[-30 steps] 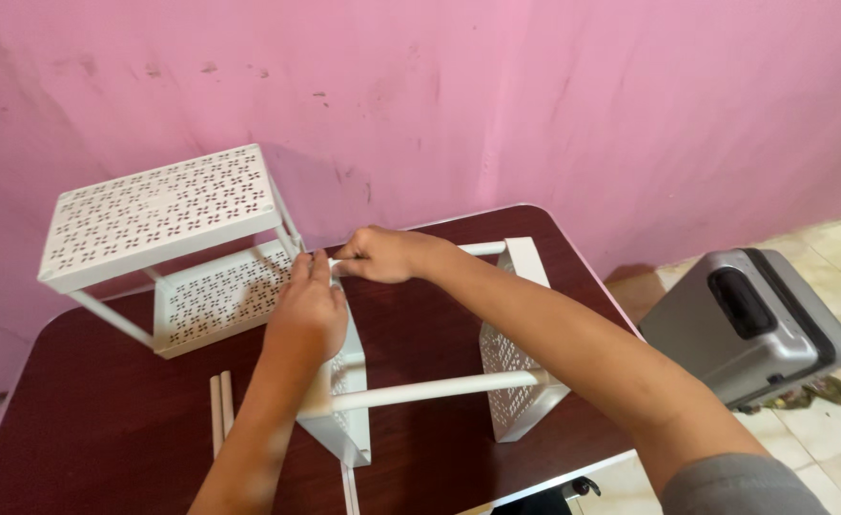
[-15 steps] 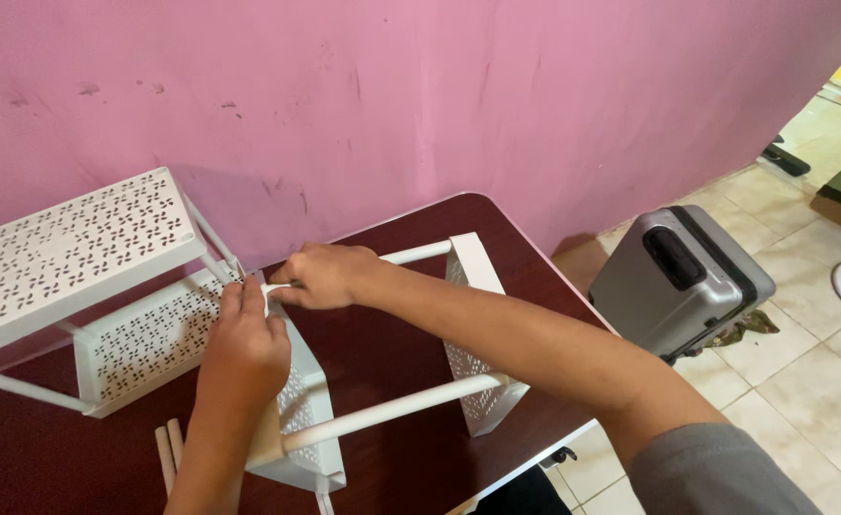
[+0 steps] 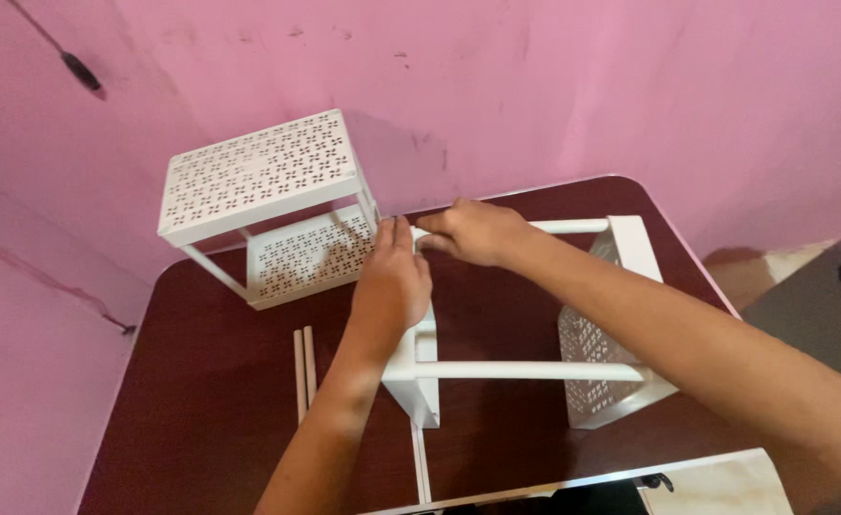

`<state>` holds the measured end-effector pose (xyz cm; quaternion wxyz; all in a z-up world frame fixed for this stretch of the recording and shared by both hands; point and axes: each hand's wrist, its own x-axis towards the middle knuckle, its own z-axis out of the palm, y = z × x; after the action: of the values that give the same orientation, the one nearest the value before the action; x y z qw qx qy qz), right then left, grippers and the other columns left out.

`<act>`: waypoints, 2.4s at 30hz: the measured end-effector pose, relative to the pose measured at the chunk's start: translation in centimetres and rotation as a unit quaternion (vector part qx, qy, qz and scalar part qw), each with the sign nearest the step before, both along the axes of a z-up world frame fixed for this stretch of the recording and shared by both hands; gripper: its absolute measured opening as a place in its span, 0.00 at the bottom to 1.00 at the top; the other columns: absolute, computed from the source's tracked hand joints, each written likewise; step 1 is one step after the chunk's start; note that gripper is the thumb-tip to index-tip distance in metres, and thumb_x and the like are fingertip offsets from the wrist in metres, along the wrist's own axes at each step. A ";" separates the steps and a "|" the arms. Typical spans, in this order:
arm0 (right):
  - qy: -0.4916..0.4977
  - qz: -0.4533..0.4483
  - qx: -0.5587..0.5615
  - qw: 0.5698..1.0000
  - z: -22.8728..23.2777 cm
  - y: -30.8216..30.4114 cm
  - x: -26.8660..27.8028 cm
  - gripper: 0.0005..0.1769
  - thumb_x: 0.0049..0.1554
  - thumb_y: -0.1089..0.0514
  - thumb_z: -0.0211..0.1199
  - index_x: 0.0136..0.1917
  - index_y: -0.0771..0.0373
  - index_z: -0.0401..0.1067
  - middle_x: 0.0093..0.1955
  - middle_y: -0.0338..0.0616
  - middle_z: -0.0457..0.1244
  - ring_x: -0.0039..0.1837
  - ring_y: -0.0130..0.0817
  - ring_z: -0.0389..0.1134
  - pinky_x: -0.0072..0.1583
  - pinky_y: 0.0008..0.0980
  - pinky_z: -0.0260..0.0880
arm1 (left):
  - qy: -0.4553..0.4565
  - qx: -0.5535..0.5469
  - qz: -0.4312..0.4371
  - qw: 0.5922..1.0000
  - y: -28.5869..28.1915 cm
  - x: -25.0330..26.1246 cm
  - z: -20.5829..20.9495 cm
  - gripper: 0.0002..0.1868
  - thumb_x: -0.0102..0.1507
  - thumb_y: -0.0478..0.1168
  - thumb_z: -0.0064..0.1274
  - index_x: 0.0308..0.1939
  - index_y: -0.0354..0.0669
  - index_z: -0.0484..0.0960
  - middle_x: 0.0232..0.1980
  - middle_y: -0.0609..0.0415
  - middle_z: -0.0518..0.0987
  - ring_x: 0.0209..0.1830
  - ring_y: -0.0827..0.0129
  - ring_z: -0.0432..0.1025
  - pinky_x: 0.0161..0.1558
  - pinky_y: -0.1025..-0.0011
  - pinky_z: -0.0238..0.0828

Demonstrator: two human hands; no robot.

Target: The person disassembles a white plastic two-tier stand by removing its legs and trays, then reassembles it by inserting the legs and placing the trays back. The person handles the trays and legs by hand, repeatedly inserting and removing components during the process.

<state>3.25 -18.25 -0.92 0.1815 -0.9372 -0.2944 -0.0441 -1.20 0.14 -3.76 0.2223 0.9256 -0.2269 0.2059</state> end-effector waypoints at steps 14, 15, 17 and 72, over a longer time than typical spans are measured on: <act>-0.066 -0.053 0.029 0.996 0.9 -1.4 -0.6 0.23 0.60 0.44 0.61 0.64 0.55 0.74 0.45 0.55 0.71 0.46 0.56 0.73 0.50 0.50 0.74 | 0.006 -0.020 0.015 1.000 -0.7 0.1 -0.4 0.30 0.64 0.36 0.48 0.68 0.20 0.65 0.68 0.25 0.65 0.61 0.34 0.70 0.60 0.50 0.70; -0.065 -0.042 0.022 0.997 0.9 -1.3 -0.9 0.22 0.60 0.44 0.61 0.62 0.56 0.75 0.43 0.55 0.71 0.46 0.57 0.72 0.49 0.51 0.74 | 0.018 -0.017 0.018 1.000 -1.0 0.1 -0.3 0.31 0.63 0.35 0.48 0.68 0.20 0.64 0.68 0.26 0.65 0.61 0.35 0.69 0.60 0.49 0.69; -0.065 -0.021 0.007 0.998 1.1 -1.1 -1.1 0.19 0.61 0.44 0.62 0.59 0.56 0.76 0.40 0.56 0.70 0.45 0.59 0.71 0.46 0.53 0.73 | 0.036 -0.019 0.019 0.999 -1.1 -0.1 0.0 0.31 0.63 0.35 0.47 0.68 0.20 0.63 0.69 0.25 0.64 0.62 0.35 0.68 0.60 0.50 0.68; 0.106 -0.297 0.325 0.892 -0.8 -12.5 -14.5 0.47 0.53 0.60 0.61 0.82 0.61 0.45 0.82 0.55 0.47 0.78 0.48 0.55 0.72 0.40 0.61 | 0.196 0.219 -0.256 0.921 -15.9 3.0 6.7 0.19 0.69 0.57 0.41 0.52 0.55 0.81 0.38 0.48 0.84 0.44 0.51 0.79 0.46 0.50 0.75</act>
<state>-11.29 -30.77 -1.67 0.4845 -0.8688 0.0494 -0.0892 1.79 -15.77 2.91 0.0991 0.8836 -0.4470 -0.0981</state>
